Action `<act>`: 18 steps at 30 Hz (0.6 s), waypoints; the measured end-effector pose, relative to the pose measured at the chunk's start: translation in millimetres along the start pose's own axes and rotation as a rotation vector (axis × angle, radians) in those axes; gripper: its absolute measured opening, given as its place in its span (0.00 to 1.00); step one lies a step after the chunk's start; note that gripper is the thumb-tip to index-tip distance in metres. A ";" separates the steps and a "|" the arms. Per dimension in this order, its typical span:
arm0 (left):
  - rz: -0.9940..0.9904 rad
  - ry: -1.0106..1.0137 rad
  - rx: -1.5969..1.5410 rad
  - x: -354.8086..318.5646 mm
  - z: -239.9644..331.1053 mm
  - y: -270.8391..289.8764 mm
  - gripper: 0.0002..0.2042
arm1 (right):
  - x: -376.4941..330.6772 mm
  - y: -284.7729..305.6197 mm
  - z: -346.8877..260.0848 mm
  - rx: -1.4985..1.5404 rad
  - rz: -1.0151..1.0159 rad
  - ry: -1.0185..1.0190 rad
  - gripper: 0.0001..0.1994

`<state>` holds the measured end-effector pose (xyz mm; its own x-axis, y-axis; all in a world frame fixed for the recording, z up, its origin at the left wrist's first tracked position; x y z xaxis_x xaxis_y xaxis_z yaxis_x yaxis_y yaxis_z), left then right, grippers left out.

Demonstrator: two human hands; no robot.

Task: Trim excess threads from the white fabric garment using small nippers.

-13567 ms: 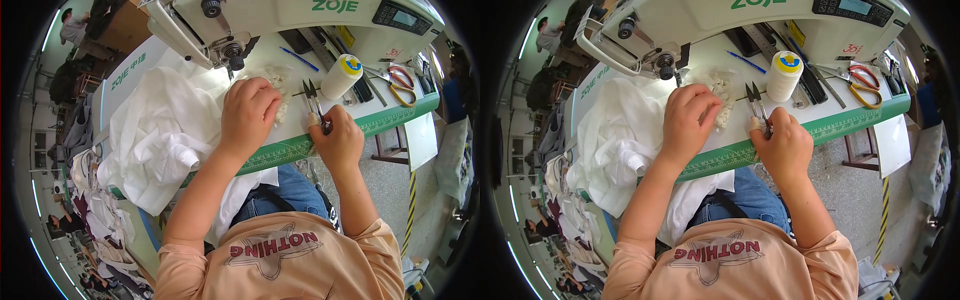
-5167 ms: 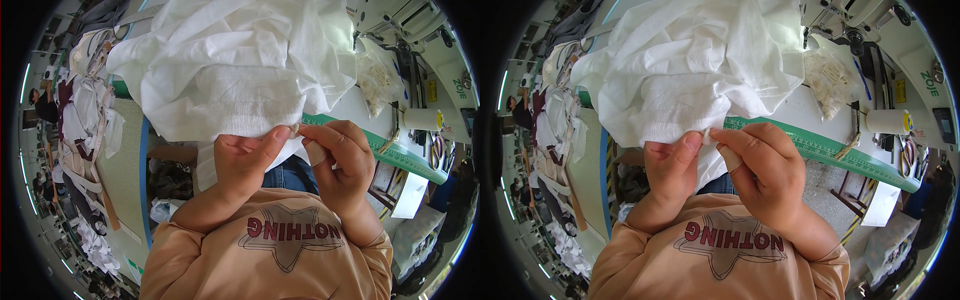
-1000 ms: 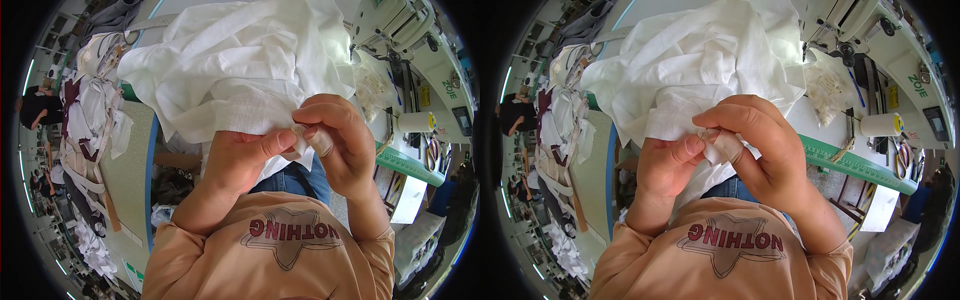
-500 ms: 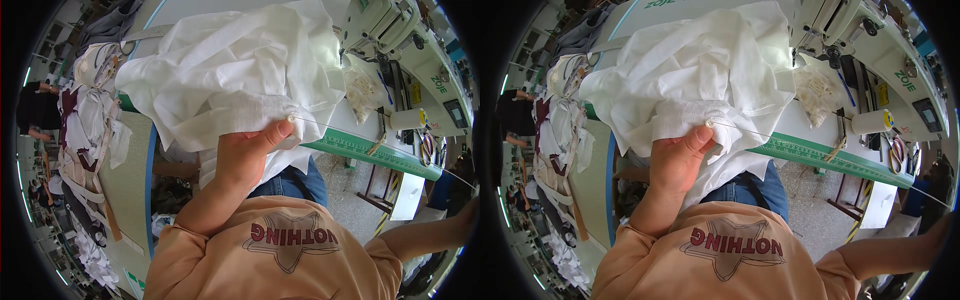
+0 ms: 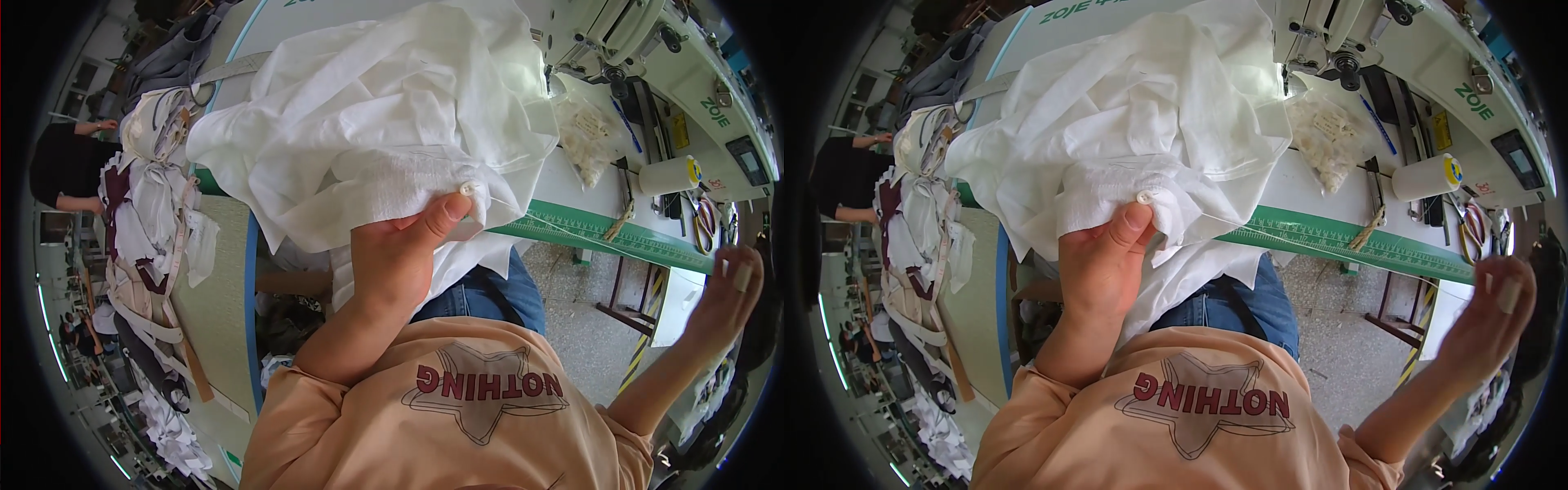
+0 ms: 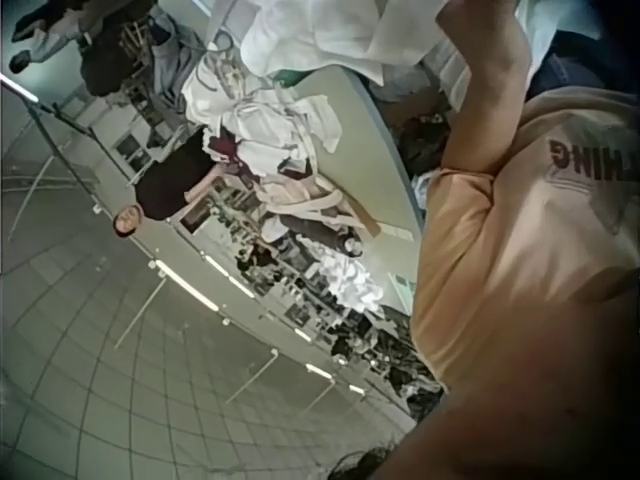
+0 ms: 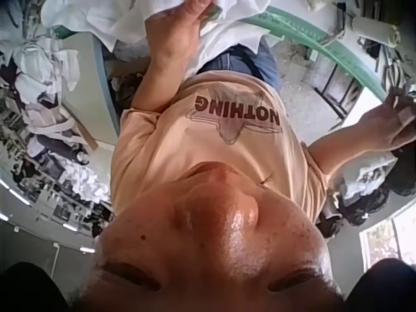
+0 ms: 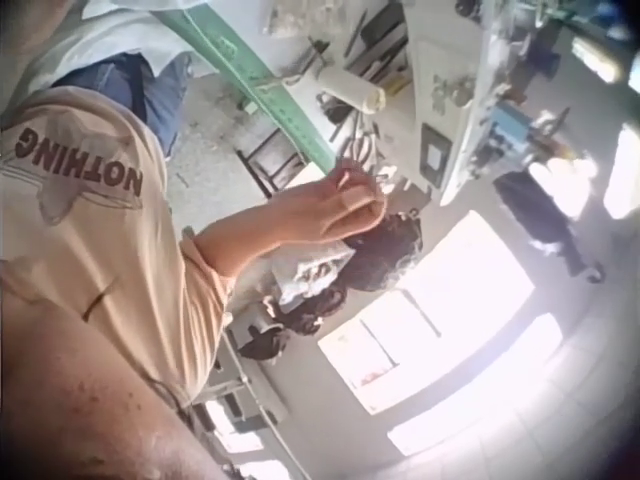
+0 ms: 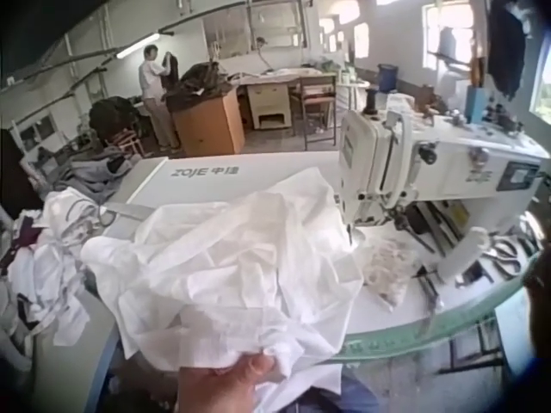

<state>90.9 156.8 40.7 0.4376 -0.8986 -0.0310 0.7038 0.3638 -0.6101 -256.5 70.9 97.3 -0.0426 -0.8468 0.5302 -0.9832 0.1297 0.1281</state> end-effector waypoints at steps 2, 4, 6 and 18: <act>0.002 -0.014 0.013 -0.7 -0.2 6.7 0.13 | -31.0 -98.9 -16.7 0.270 -0.413 -0.190 0.07; 0.003 -0.020 0.024 -2.7 0.7 6.8 0.13 | -46.9 -148.5 -36.2 0.339 -0.567 -0.313 0.05; 0.005 -0.032 0.028 -2.4 -0.6 2.1 0.13 | -51.3 -173.8 -45.5 0.292 -0.678 -0.367 0.04; -0.030 -0.140 0.196 -3.5 -0.3 8.5 0.14 | -56.4 -199.1 -37.9 0.229 -0.686 -0.405 0.07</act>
<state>95.2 163.0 35.4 0.4788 -0.8719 0.1028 0.8068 0.3908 -0.4431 -51.6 112.5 73.6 0.5621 -0.8256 0.0481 -0.8241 -0.5543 0.1164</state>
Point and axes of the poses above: each hand's wrist, its own x-axis towards the middle knuckle, its own y-axis out of the back of the hand, z = x × y, the point moved 1 cm from there along x, towards the middle knuckle, and after that the axes turned 1 degree about -x, right-handed, at the moved point
